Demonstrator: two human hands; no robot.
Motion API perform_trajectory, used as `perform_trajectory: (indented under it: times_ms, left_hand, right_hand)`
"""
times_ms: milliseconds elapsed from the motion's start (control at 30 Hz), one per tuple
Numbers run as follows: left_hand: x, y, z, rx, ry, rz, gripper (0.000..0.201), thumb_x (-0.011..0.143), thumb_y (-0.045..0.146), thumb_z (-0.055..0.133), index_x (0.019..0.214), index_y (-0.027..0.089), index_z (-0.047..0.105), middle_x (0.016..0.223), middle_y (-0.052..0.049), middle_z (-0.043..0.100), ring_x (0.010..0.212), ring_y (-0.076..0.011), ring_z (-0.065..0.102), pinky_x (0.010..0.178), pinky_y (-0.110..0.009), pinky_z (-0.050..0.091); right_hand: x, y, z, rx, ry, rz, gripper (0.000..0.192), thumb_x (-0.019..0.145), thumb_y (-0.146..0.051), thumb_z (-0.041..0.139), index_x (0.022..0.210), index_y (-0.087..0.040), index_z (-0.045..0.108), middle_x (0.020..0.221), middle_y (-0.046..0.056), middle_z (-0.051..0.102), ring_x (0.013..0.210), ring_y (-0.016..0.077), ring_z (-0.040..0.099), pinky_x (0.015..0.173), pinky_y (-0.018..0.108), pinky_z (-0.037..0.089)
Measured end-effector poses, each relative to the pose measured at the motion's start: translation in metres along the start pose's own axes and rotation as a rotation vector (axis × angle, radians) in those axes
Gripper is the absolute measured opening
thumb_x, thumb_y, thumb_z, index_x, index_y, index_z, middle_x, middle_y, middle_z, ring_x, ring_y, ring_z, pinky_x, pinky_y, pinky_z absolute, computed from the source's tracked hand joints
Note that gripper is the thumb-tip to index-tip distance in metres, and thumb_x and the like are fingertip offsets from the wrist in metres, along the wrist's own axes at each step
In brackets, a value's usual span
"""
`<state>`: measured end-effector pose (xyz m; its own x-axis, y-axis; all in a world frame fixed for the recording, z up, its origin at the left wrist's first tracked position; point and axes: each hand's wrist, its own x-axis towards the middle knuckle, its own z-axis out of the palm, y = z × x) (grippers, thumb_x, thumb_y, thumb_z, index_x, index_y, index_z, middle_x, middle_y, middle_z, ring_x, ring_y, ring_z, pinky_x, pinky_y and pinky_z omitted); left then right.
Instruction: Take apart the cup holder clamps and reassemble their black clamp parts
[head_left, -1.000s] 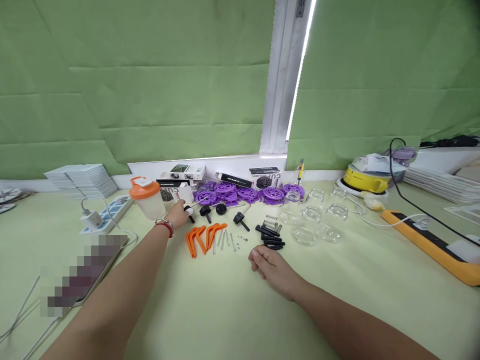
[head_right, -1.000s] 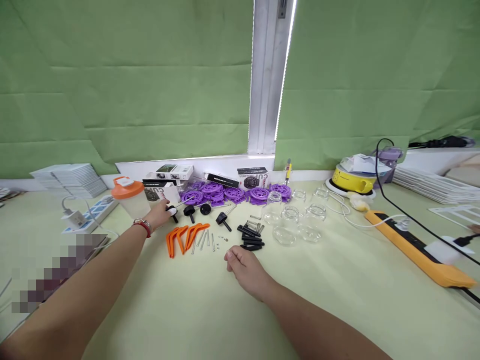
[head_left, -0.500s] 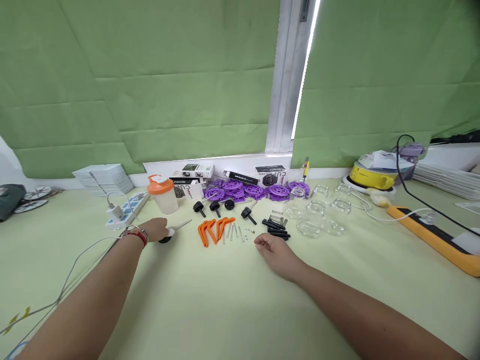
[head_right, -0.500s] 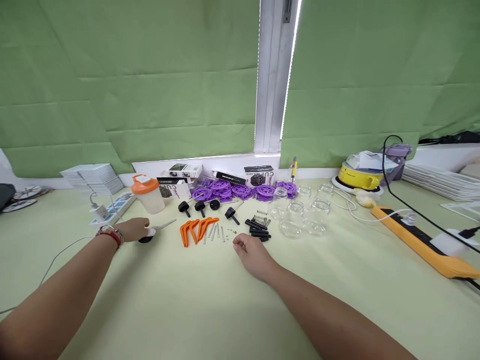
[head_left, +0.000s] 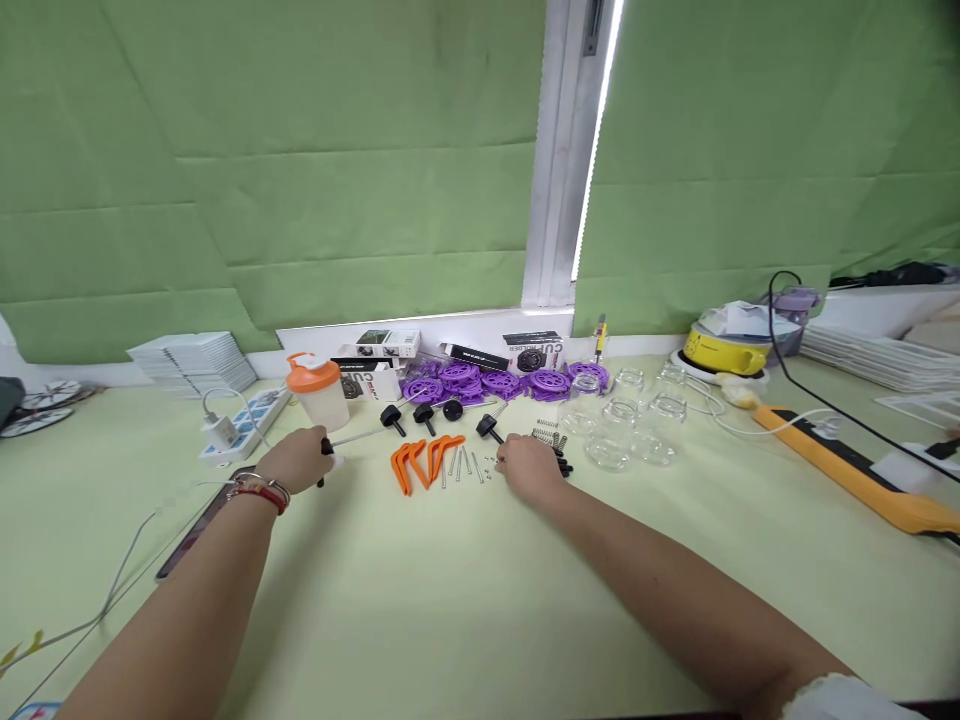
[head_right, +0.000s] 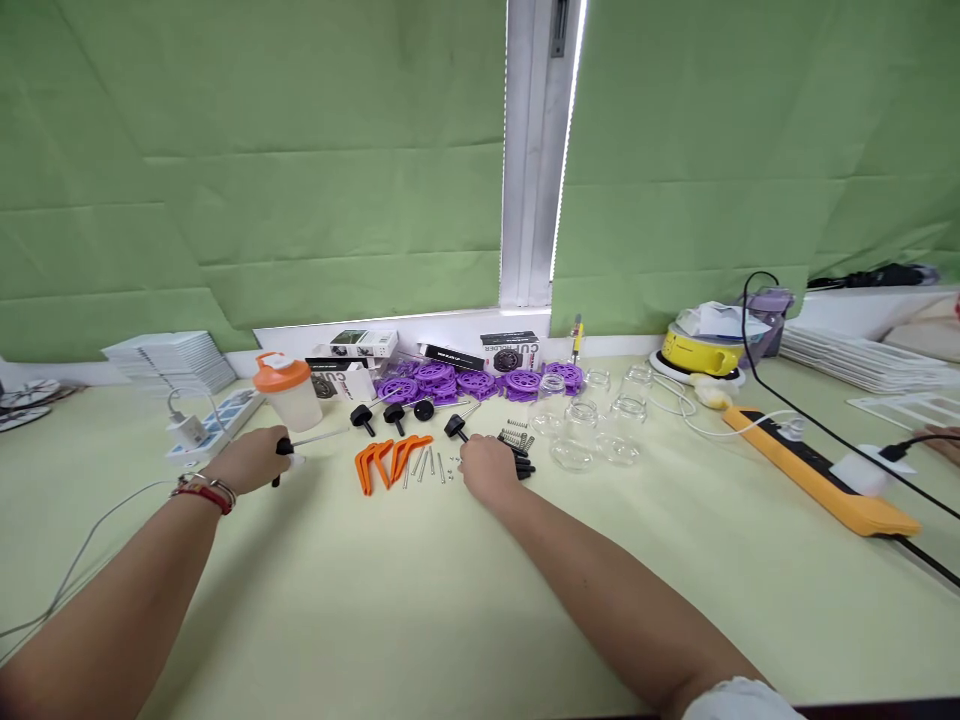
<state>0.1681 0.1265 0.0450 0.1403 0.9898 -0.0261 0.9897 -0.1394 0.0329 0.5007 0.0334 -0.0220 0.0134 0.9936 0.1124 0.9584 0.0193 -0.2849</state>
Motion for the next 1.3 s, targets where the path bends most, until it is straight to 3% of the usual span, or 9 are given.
perform_trajectory:
  times_ms: [133, 200, 333, 500, 600, 700, 800, 1000, 1300]
  left_hand:
    - [-0.012, 0.027, -0.011, -0.181, 0.124, 0.091, 0.026, 0.069, 0.041, 0.055, 0.084, 0.02, 0.051, 0.078, -0.005, 0.062, 0.071, -0.022, 0.059, 0.056, -0.028, 0.042]
    - [-0.021, 0.048, -0.01, -0.327, 0.125, 0.188, 0.027, 0.068, 0.042, 0.057, 0.084, 0.021, 0.05, 0.075, -0.002, 0.059, 0.068, -0.0192, 0.057, 0.056, -0.026, 0.043]
    - [-0.038, 0.09, 0.007, -0.549, -0.038, 0.382, 0.029, 0.067, 0.042, 0.059, 0.085, 0.021, 0.05, 0.074, 0.001, 0.056, 0.063, -0.0157, 0.053, 0.054, -0.025, 0.043]
    - [-0.047, 0.121, 0.043, -0.682, -0.226, 0.578, 0.022, 0.067, 0.035, 0.062, 0.082, 0.022, 0.054, 0.071, 0.001, 0.052, 0.061, -0.0143, 0.048, 0.053, -0.025, 0.041]
    - [-0.047, 0.126, 0.061, -0.689, -0.278, 0.594, 0.02, 0.069, 0.035, 0.061, 0.084, 0.021, 0.057, 0.066, 0.001, 0.05, 0.058, -0.0138, 0.046, 0.051, -0.024, 0.037]
    - [-0.048, 0.127, 0.07, -0.663, -0.275, 0.589, 0.023, 0.07, 0.037, 0.059, 0.086, 0.021, 0.059, 0.064, 0.002, 0.049, 0.056, -0.0133, 0.045, 0.049, -0.023, 0.035]
    - [-0.048, 0.127, 0.073, -0.637, -0.253, 0.587, 0.024, 0.071, 0.039, 0.058, 0.088, 0.022, 0.057, 0.064, 0.002, 0.05, 0.056, -0.0139, 0.047, 0.049, -0.024, 0.036]
    - [-0.051, 0.129, 0.072, -0.497, -0.149, 0.584, 0.026, 0.072, 0.04, 0.056, 0.091, 0.024, 0.049, 0.068, -0.001, 0.058, 0.059, -0.0184, 0.052, 0.052, -0.028, 0.036]
    - [-0.053, 0.127, 0.073, -0.469, -0.139, 0.528, 0.02, 0.07, 0.038, 0.058, 0.078, 0.024, 0.047, 0.062, -0.001, 0.055, 0.057, -0.0195, 0.053, 0.049, -0.028, 0.034]
  right_hand:
    - [0.0, -0.001, 0.004, 0.017, 0.01, 0.028, 0.013, 0.08, -0.019, 0.058, 0.075, -0.014, 0.07, 0.086, 0.014, 0.066, 0.082, 0.0242, 0.059, 0.067, 0.031, 0.036]
    - [-0.002, -0.001, 0.001, 0.044, 0.028, 0.026, 0.014, 0.081, -0.018, 0.057, 0.075, -0.015, 0.07, 0.087, 0.013, 0.067, 0.082, 0.0238, 0.059, 0.068, 0.031, 0.036]
    - [-0.012, -0.001, -0.005, 0.149, 0.081, -0.012, 0.018, 0.085, -0.023, 0.05, 0.081, -0.019, 0.068, 0.086, 0.008, 0.067, 0.078, 0.0191, 0.059, 0.067, 0.028, 0.037]
    - [-0.031, 0.01, 0.006, 0.77, 0.066, 0.042, 0.017, 0.077, -0.03, 0.055, 0.078, -0.016, 0.065, 0.066, 0.001, 0.06, 0.057, 0.0131, 0.051, 0.055, 0.025, 0.038]
    - [-0.042, 0.018, 0.015, 1.005, 0.057, 0.14, 0.019, 0.072, -0.031, 0.06, 0.081, -0.016, 0.064, 0.067, 0.001, 0.059, 0.056, 0.0116, 0.049, 0.054, 0.025, 0.04]
    - [-0.05, 0.022, 0.017, 1.087, 0.104, 0.177, 0.023, 0.07, -0.035, 0.063, 0.081, -0.015, 0.064, 0.072, 0.002, 0.061, 0.064, 0.0133, 0.053, 0.062, 0.028, 0.044]
    - [-0.053, 0.023, 0.017, 1.088, 0.127, 0.153, 0.024, 0.07, -0.037, 0.063, 0.083, -0.015, 0.064, 0.077, 0.003, 0.063, 0.072, 0.0151, 0.056, 0.07, 0.03, 0.045]
    - [-0.052, 0.023, 0.018, 1.098, 0.107, 0.136, 0.022, 0.071, -0.035, 0.062, 0.082, -0.016, 0.063, 0.077, 0.003, 0.062, 0.073, 0.0148, 0.055, 0.07, 0.029, 0.045]
    - [-0.052, 0.025, 0.01, 1.049, 0.049, 0.125, 0.018, 0.073, -0.032, 0.061, 0.079, -0.016, 0.062, 0.074, 0.001, 0.06, 0.068, 0.0129, 0.052, 0.066, 0.027, 0.042]
